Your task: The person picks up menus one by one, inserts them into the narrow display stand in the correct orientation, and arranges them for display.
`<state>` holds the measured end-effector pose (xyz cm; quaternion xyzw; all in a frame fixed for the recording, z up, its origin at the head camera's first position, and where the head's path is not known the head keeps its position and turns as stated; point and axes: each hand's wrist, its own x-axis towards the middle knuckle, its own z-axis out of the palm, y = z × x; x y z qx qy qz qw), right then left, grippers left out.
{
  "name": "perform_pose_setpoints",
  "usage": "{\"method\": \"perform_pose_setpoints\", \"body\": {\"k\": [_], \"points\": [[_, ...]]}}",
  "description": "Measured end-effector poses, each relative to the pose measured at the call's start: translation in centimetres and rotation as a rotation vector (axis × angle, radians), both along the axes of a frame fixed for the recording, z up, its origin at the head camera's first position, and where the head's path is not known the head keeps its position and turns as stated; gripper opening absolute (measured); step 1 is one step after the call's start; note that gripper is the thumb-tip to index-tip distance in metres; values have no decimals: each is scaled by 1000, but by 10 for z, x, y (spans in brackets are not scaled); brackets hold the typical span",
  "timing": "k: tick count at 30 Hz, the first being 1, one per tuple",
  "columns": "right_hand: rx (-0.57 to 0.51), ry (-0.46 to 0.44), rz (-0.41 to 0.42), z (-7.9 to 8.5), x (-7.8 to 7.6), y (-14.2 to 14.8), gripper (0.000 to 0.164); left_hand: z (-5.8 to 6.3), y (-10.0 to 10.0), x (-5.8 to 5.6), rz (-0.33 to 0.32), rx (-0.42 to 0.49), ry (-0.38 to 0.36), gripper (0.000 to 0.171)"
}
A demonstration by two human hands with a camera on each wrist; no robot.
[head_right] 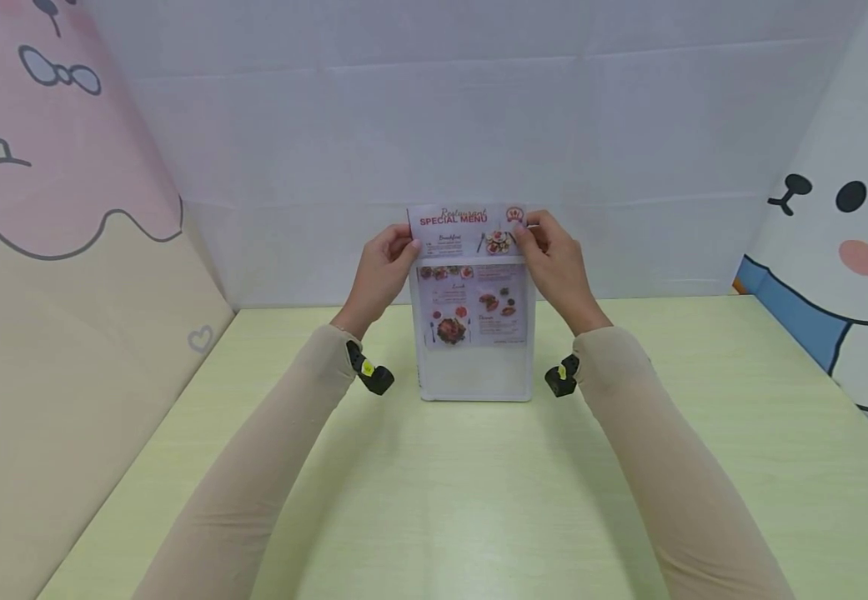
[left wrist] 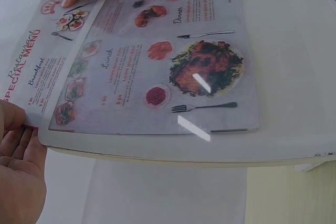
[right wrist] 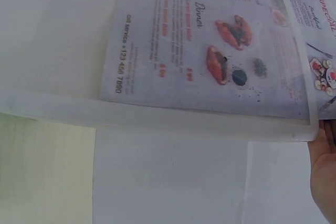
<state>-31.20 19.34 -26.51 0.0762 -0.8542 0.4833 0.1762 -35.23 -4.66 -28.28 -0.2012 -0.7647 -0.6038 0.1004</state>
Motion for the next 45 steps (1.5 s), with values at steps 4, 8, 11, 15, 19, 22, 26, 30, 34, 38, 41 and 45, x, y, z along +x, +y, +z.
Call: {"method": "perform_pose_setpoints", "body": {"k": [4,8,11,15,19,22,26,30,34,38,41,45], "points": [[11,31,-5,-2,0,0,34,0,0,0,3,4,3,24],[12,54,-13,-2,1,0,28,0,1,0,10,3,1,22],[6,54,-17,-1,1,0,26,0,1,-1,12,5,-2,22],[2,39,-19,0,2,0,30,1,1,0,11,8,-5,22],[-5,7,-16,1,1,0,36,1,1,0,10,8,-9,22],[-8,-13,-11,1,0,0,40,1,1,-1,9,6,-9,22],[-13,-25,-5,1,1,0,42,0,1,-1,6,5,-2,22],[-14,-29,-6,2,2,-1,40,0,1,-1,-3,8,0,21],[-9,-28,-17,2,1,-1,39,0,1,0,-5,1,0,21],[-2,-23,-23,1,0,-1,38,1,0,1,-3,-1,0,23],[3,-20,-29,1,0,-1,37,1,0,1,-5,5,-3,23],[4,-22,-35,1,-1,-2,35,1,0,1,-6,5,-7,24]]}}
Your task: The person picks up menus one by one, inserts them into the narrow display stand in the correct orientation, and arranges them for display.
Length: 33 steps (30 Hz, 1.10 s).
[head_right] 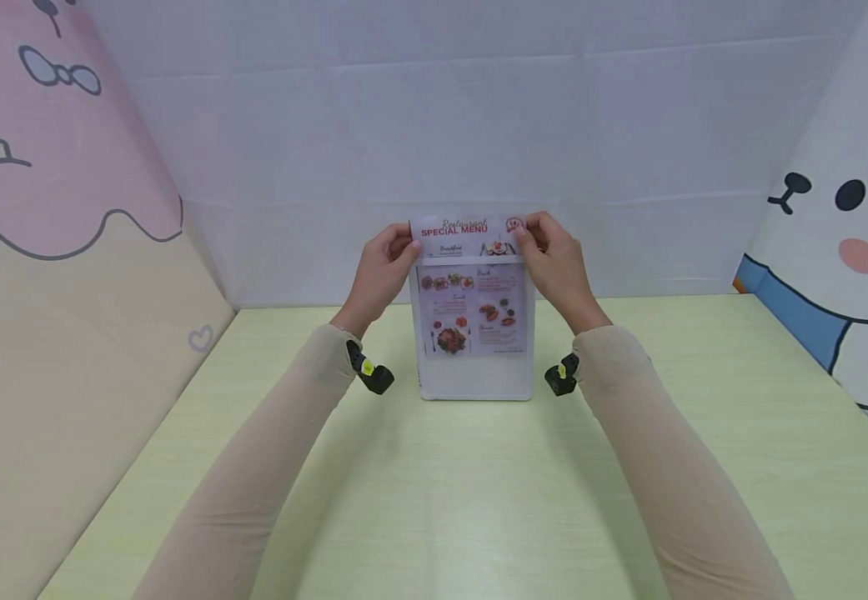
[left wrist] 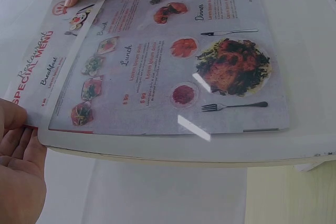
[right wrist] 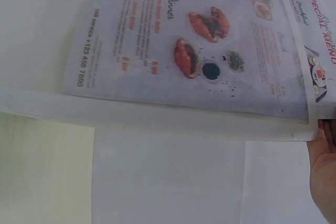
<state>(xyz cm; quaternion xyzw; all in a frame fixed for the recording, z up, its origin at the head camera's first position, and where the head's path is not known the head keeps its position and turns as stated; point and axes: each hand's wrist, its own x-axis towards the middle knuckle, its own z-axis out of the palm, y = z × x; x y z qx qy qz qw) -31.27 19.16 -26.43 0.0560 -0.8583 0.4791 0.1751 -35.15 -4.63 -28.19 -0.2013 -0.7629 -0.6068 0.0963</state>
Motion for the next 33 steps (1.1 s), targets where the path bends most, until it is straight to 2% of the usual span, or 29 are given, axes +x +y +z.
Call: {"method": "perform_pose_setpoints", "body": {"k": [13,33], "points": [[-38,-30,27,2,0,0,45,-1,0,-1,8,-2,4,24],[-13,-1,18,-1,1,3,42,-2,1,-1,7,-7,3,25]]}}
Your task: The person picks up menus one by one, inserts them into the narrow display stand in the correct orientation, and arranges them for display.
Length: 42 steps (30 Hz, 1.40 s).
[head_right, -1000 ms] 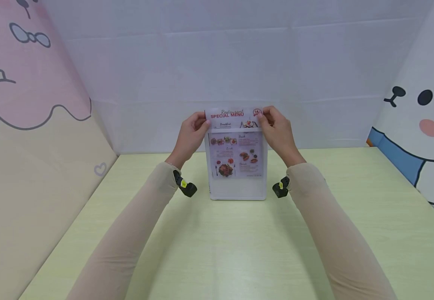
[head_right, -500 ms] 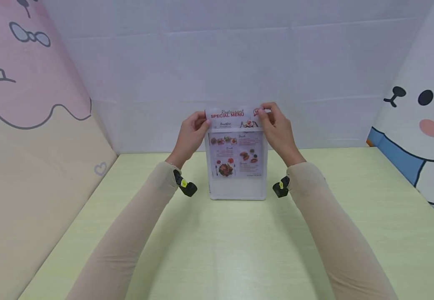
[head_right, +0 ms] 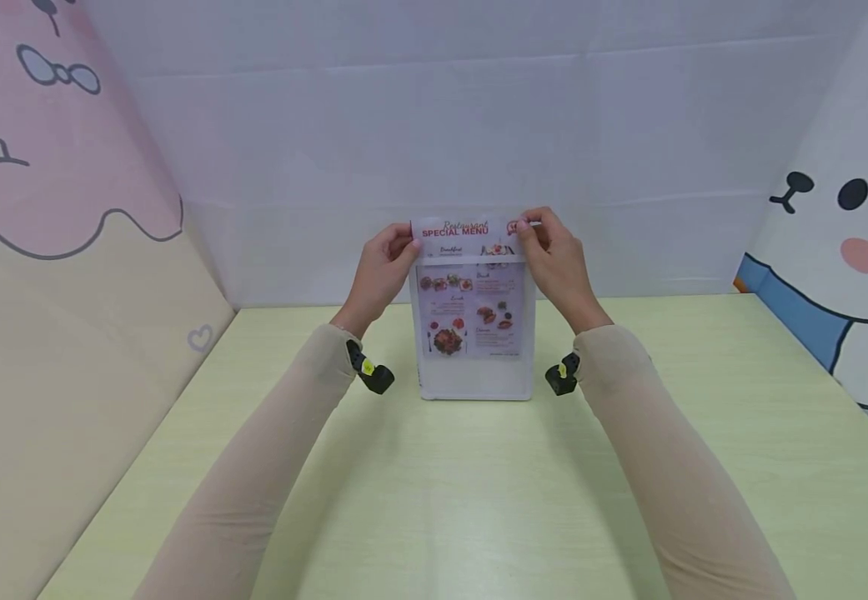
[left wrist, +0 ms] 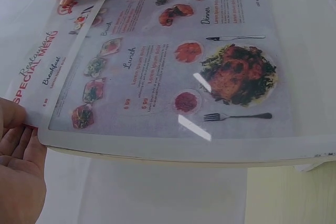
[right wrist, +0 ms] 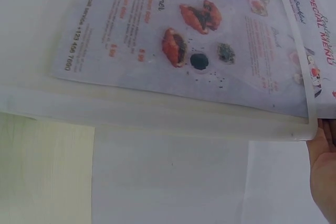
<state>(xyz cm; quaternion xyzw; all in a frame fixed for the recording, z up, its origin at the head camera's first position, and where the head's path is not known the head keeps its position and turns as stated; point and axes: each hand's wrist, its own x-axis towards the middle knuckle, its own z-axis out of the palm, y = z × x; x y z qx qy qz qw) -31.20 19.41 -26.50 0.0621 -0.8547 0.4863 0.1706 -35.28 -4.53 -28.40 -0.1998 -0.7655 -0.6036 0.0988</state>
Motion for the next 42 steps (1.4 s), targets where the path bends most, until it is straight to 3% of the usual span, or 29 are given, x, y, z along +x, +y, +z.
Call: {"method": "perform_pose_setpoints", "body": {"k": [8,16,29,35,42], "points": [[25,6,-11,0,0,0,41,1,0,1,-5,5,-5,25],[-39,-1,-20,0,-2,-2,38,0,-2,-1,7,-1,6,25],[-138,84,-54,-9,-4,-4,37,-2,-3,-2,-13,30,2,28],[-205,150,-39,-11,-6,-6,31,-2,-2,-1,-24,70,37,36],[-211,183,-44,-11,-7,-7,27,-3,-3,-1,-42,82,59,40]]}}
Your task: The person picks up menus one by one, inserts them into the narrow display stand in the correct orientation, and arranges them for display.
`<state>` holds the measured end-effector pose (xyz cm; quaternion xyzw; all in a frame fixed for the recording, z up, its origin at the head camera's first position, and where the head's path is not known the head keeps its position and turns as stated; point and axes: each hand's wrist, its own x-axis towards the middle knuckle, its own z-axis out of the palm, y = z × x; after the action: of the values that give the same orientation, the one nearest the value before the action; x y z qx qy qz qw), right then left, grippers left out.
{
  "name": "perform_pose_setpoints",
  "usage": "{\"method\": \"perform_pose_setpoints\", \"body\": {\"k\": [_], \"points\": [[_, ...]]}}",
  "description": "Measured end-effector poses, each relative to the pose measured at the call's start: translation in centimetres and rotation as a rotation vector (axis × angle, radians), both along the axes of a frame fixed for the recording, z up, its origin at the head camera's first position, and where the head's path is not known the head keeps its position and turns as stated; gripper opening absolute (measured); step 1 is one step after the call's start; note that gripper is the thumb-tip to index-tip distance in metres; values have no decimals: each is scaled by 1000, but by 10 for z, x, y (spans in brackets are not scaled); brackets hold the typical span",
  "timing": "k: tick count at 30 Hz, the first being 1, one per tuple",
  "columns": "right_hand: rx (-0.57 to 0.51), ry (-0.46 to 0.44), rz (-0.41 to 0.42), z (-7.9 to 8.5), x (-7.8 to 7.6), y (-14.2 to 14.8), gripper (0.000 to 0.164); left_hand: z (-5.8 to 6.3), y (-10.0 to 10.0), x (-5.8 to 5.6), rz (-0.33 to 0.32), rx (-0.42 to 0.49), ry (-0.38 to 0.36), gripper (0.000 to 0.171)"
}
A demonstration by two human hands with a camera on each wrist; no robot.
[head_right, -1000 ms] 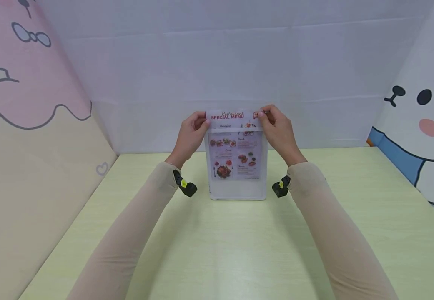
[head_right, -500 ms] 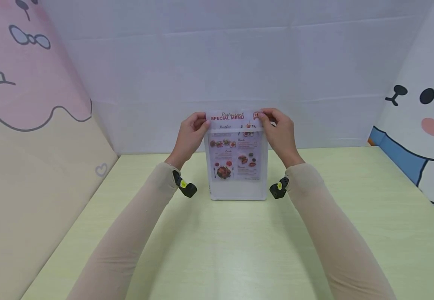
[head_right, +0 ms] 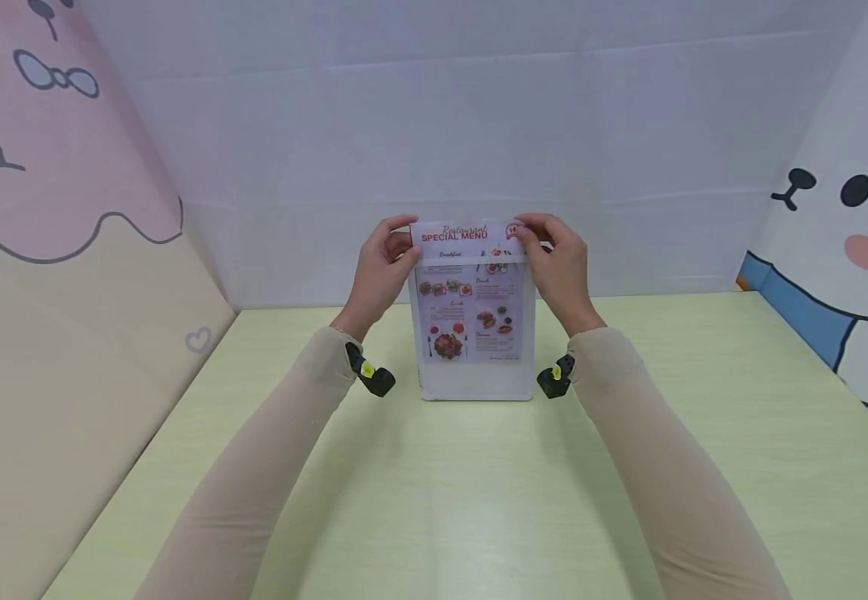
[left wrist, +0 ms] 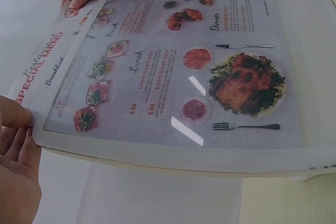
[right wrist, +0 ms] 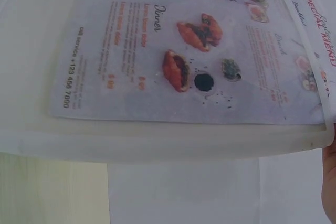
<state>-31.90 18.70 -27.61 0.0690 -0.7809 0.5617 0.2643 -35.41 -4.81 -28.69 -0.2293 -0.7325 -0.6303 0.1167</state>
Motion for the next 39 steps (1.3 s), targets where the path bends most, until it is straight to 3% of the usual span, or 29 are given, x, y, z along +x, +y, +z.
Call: {"method": "perform_pose_setpoints", "body": {"k": [12,20,29,39], "points": [[85,0,-22,4,3,0,29,1,-4,1,2,-7,83,42],[121,-8,-48,8,7,-1,29,15,-4,20,26,-35,73,41],[137,-4,-64,6,8,0,30,-1,-6,3,29,-25,79,36],[167,-6,-82,0,7,1,33,-2,-8,5,16,-12,61,34]]}}
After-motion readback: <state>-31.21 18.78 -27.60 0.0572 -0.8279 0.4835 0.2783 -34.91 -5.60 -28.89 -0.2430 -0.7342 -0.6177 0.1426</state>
